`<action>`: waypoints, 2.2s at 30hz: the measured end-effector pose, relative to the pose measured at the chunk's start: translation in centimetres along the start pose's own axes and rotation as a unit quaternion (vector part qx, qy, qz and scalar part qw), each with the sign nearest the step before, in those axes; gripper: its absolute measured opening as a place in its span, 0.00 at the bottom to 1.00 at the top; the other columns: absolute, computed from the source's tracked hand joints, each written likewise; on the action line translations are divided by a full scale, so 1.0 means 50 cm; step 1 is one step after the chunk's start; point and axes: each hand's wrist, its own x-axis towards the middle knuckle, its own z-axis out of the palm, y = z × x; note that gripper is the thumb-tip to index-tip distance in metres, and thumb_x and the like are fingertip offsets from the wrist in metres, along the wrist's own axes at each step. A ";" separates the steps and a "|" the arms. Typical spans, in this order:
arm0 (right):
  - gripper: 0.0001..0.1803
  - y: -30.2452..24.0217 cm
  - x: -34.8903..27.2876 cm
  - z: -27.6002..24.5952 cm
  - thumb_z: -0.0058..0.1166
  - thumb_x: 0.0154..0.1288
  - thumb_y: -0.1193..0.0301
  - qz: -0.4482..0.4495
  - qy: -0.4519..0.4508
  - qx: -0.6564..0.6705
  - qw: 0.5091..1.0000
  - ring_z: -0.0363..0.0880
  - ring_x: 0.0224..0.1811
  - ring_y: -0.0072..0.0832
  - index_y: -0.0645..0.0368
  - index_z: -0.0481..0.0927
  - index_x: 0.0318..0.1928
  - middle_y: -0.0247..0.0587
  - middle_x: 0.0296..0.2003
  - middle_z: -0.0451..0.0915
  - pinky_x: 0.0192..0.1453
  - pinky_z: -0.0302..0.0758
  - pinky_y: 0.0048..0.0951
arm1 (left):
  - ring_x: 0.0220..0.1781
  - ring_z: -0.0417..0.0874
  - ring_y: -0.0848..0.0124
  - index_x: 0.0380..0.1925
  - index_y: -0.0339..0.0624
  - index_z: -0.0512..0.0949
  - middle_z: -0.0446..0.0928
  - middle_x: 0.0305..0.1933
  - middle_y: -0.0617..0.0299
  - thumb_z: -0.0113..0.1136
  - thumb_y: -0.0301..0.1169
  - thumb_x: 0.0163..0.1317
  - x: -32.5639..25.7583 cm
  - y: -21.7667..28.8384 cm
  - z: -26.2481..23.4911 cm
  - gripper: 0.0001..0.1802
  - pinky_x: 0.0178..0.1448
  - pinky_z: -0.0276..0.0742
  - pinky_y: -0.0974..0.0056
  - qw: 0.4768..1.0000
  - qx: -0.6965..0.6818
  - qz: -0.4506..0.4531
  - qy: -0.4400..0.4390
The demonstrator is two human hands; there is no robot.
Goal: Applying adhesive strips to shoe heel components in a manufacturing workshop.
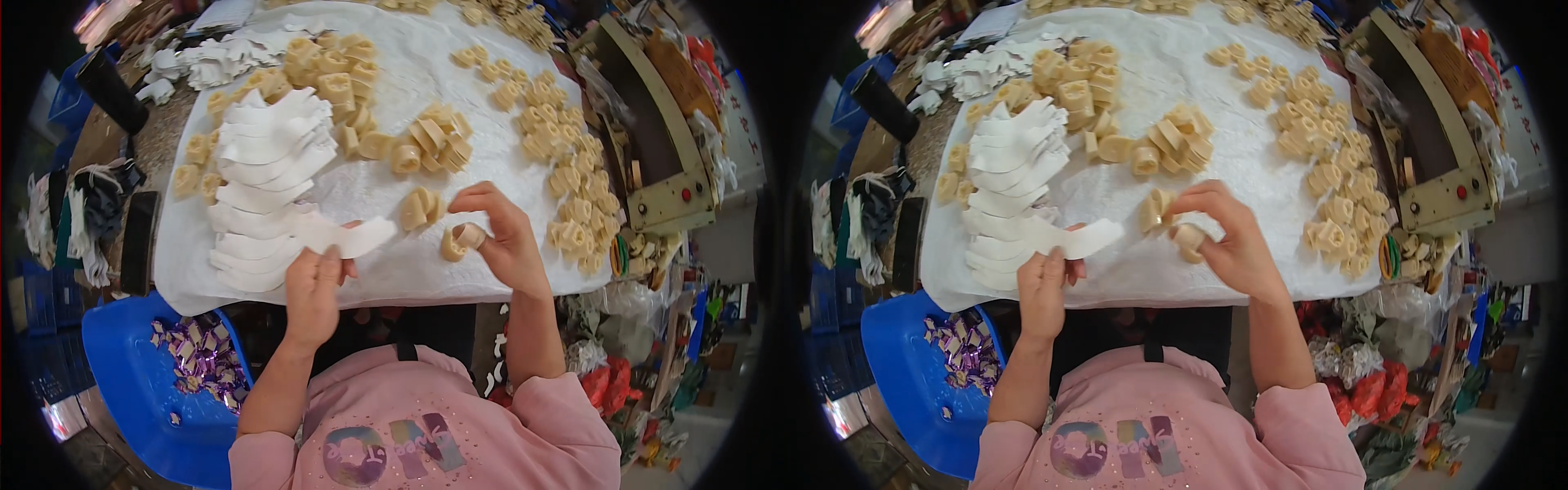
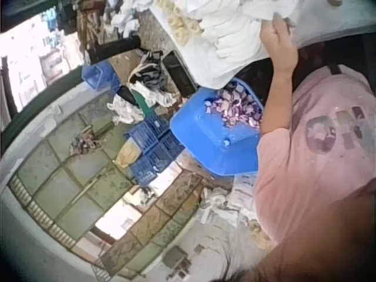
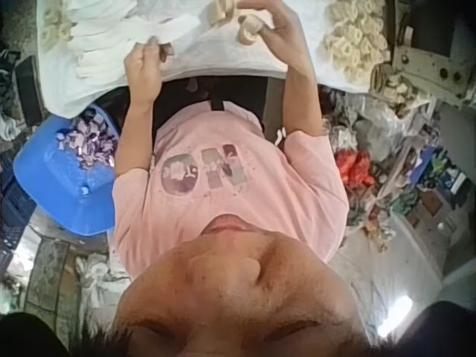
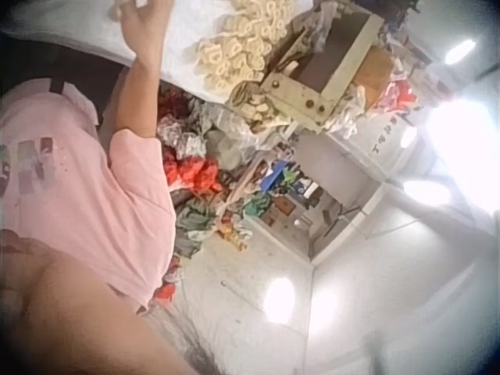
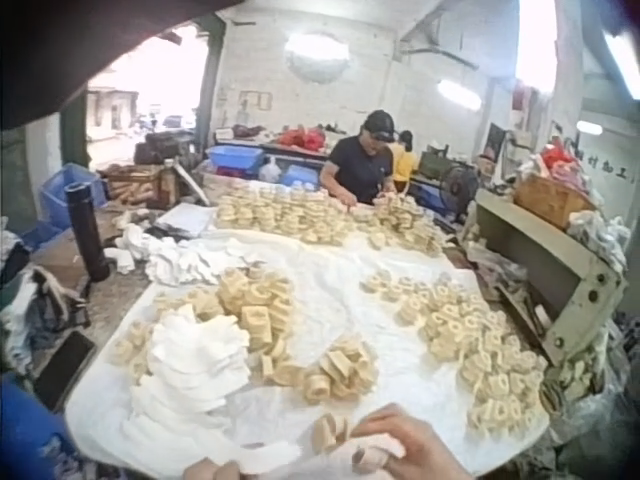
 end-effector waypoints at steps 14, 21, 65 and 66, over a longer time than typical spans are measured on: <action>0.19 0.081 -0.121 0.068 0.61 0.51 0.75 0.077 0.156 -0.160 0.972 0.74 0.47 0.43 0.61 0.75 0.45 0.47 0.43 0.75 0.53 0.70 0.39 | 0.30 0.77 0.72 0.61 0.30 0.61 0.76 0.35 0.52 0.40 0.27 0.70 -0.018 -0.011 0.064 0.21 0.37 0.74 0.70 0.908 -0.371 -0.180 0.067; 0.19 0.090 -0.139 0.044 0.56 0.53 0.81 -0.026 0.204 -0.367 0.907 0.75 0.36 0.40 0.62 0.73 0.47 0.47 0.40 0.75 0.39 0.73 0.33 | 0.27 0.73 0.74 0.55 0.27 0.67 0.77 0.40 0.52 0.42 0.36 0.71 -0.030 -0.010 0.054 0.22 0.29 0.67 0.70 0.921 -0.359 -0.153 0.005; 0.22 -0.008 -0.078 0.152 0.60 0.41 0.80 -0.235 0.205 -0.137 0.940 0.67 0.34 0.32 0.53 0.75 0.41 0.33 0.37 0.79 0.43 0.55 0.37 | 0.39 0.78 0.73 0.46 0.25 0.74 0.79 0.38 0.55 0.45 0.31 0.69 -0.063 0.065 0.063 0.17 0.47 0.72 0.71 0.993 -0.061 0.021 0.094; 0.20 -0.011 -0.079 0.147 0.59 0.40 0.79 -0.235 0.201 -0.165 0.937 0.67 0.34 0.31 0.53 0.76 0.39 0.31 0.35 0.78 0.43 0.54 0.39 | 0.39 0.78 0.73 0.46 0.25 0.74 0.79 0.38 0.55 0.45 0.31 0.69 -0.063 0.070 0.060 0.17 0.47 0.72 0.71 0.994 -0.061 0.021 0.092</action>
